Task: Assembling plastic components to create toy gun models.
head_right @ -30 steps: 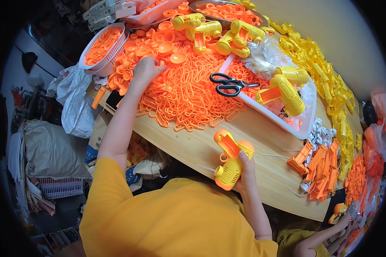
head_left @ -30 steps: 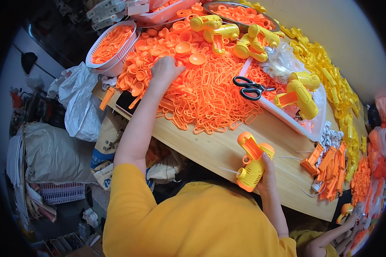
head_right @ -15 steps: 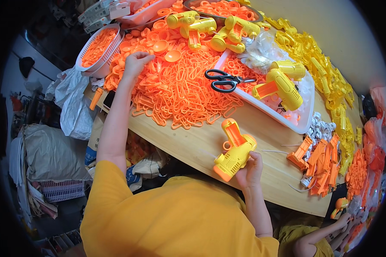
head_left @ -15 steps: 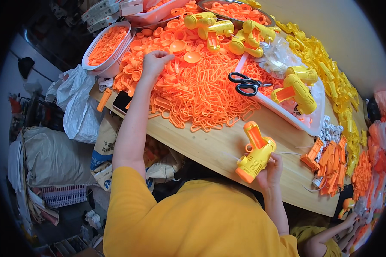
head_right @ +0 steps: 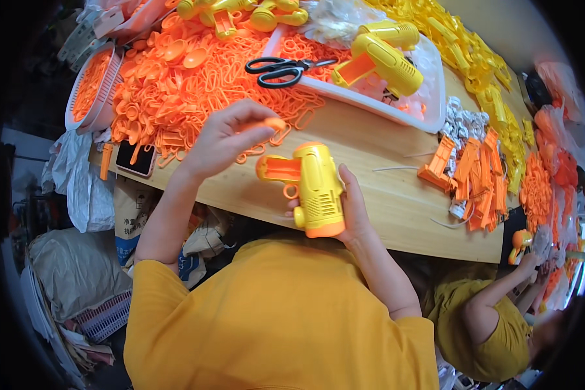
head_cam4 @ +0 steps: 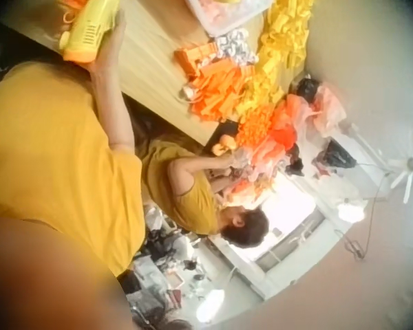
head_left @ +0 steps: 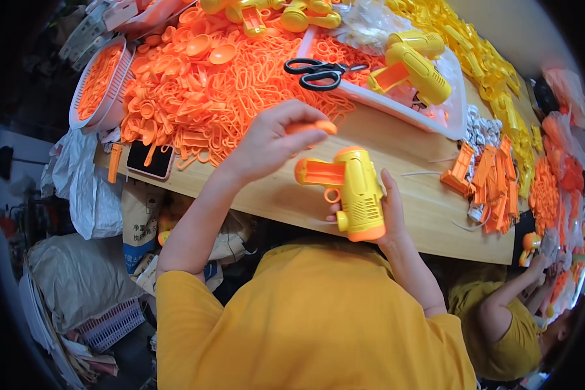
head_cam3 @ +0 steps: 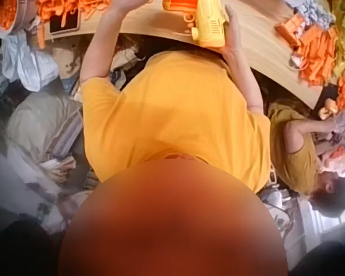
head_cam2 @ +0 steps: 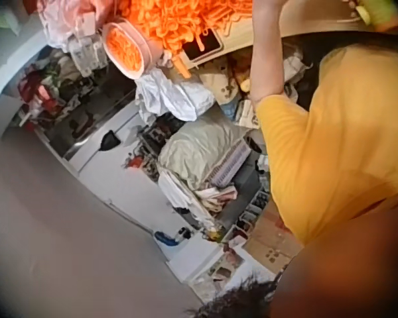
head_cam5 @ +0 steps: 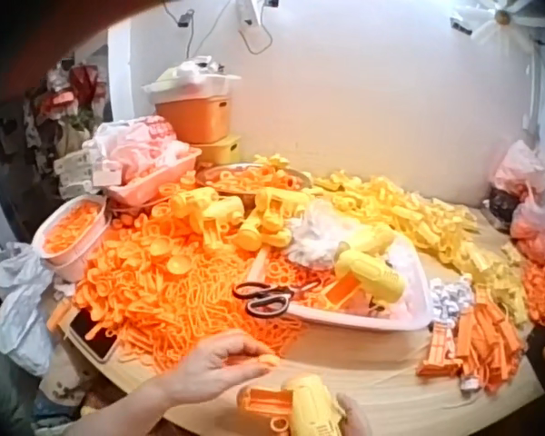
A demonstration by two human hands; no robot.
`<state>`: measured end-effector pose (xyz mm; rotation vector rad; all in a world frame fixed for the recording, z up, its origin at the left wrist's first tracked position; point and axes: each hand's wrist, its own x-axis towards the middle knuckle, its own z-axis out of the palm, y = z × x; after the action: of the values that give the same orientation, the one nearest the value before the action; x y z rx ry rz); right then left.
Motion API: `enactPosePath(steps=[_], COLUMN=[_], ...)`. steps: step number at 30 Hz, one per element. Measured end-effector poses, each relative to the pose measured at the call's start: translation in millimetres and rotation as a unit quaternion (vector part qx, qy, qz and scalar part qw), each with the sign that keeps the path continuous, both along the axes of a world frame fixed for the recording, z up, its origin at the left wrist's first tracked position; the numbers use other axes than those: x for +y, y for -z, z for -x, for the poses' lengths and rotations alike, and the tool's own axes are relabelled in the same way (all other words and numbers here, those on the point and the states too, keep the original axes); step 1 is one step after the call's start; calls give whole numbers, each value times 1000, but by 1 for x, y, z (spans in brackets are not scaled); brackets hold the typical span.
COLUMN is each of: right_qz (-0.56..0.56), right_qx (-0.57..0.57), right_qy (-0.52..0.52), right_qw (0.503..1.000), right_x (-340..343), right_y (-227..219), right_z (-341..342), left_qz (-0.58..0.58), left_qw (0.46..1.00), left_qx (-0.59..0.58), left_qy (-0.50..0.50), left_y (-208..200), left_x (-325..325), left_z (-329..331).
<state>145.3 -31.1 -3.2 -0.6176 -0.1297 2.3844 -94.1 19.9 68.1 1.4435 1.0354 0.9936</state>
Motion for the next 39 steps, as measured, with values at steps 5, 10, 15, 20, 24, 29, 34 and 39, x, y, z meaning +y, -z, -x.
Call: enactPosePath(steps=[5, 10, 15, 20, 24, 29, 34, 39], right_qz=[-115, -112, -137, -122, -151, -192, -208, -165], right_qx=[-101, -14, -123, -75, -98, -183, -212, -128], right_qy=[-39, -134, -155, -105, -110, -69, -47, -38], right_qw=[987, 984, 971, 984, 977, 962, 954, 977], right_x=[-4, -4, -2, -5, -5, -10, -11, -3], right_y=[-10, -5, -9, -8, -2, -12, -12, -16], right_z=[8, 4, 13, 6, 6, 11, 15, 17], left_qz=[-101, 83, 116, 156, 224, 187, 131, -74], left_qw=[977, 934, 922, 943, 968, 980, 987, 986], left_qx=[105, 132, 146, 81, -11, -67, -97, 33], left_qy=[155, 322, 339, 284, 114, 5, 18, -148], left_y=[4, 4, 10, 16, 24, 33, 41, 43], left_x=[6, 17, 17, 0, -22, -35, -35, -39], left_z=[-25, -37, -37, -32, -39, -46, -41, 4])
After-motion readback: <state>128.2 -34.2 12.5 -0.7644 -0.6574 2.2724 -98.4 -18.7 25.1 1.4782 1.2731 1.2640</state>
